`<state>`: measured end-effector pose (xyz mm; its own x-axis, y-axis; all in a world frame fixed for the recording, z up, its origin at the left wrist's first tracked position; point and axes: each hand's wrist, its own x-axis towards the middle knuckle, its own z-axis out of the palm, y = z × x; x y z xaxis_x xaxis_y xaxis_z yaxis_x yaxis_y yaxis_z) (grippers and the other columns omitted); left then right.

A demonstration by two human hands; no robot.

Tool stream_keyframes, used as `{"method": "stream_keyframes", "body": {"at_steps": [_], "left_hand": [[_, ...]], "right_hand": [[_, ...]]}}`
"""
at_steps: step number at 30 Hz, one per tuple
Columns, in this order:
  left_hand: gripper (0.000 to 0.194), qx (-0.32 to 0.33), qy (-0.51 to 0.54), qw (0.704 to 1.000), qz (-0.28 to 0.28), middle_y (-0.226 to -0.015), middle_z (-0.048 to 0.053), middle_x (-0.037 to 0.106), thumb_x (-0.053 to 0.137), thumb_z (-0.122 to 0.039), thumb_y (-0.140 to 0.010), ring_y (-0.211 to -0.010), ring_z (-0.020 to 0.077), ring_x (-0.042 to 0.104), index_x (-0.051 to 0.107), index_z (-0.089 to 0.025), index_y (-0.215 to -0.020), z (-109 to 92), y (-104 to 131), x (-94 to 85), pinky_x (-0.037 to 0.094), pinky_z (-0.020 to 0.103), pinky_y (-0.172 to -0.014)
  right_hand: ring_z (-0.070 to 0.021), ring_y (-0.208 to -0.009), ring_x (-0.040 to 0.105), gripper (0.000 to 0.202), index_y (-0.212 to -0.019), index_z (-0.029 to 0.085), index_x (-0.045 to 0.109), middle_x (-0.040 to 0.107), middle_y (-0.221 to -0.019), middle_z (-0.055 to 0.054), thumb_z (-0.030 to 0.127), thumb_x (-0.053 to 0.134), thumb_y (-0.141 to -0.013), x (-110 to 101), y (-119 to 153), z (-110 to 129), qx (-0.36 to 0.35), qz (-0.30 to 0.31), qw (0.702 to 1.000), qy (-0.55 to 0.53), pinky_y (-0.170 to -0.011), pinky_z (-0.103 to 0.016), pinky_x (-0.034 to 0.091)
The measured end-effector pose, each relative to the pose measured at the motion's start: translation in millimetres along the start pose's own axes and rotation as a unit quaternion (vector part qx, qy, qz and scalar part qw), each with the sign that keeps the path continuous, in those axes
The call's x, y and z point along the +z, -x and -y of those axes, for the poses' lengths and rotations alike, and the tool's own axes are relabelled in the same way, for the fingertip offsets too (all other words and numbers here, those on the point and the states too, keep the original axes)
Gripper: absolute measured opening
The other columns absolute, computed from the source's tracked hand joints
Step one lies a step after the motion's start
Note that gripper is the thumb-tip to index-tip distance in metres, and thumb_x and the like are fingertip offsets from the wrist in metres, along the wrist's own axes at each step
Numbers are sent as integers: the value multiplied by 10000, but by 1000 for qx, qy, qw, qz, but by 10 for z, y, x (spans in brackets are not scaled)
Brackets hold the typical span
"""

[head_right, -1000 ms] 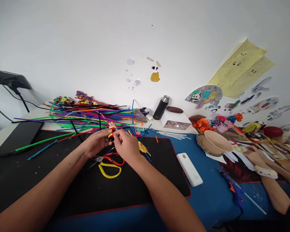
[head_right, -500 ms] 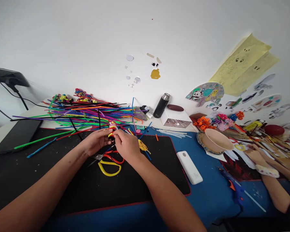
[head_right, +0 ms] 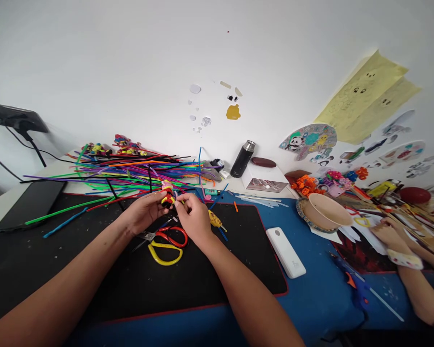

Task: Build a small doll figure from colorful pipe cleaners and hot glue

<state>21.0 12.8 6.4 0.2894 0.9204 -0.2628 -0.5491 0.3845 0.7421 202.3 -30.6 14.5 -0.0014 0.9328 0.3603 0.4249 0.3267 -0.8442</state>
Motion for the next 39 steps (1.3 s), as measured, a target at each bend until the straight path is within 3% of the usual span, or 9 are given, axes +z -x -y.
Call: {"method": "stream_keyframes", "body": {"at_steps": [39], "left_hand": [[221, -16, -28, 999, -12, -830, 70, 757, 934, -218, -770, -638, 153, 699, 791, -123, -909, 12, 17, 40, 600, 246, -576]], "right_hand": [[-142, -535, 483, 131, -1021, 245, 709, 496, -589, 81, 312, 598, -994, 47, 17, 50, -37, 14, 995, 88, -596, -271, 361]]}}
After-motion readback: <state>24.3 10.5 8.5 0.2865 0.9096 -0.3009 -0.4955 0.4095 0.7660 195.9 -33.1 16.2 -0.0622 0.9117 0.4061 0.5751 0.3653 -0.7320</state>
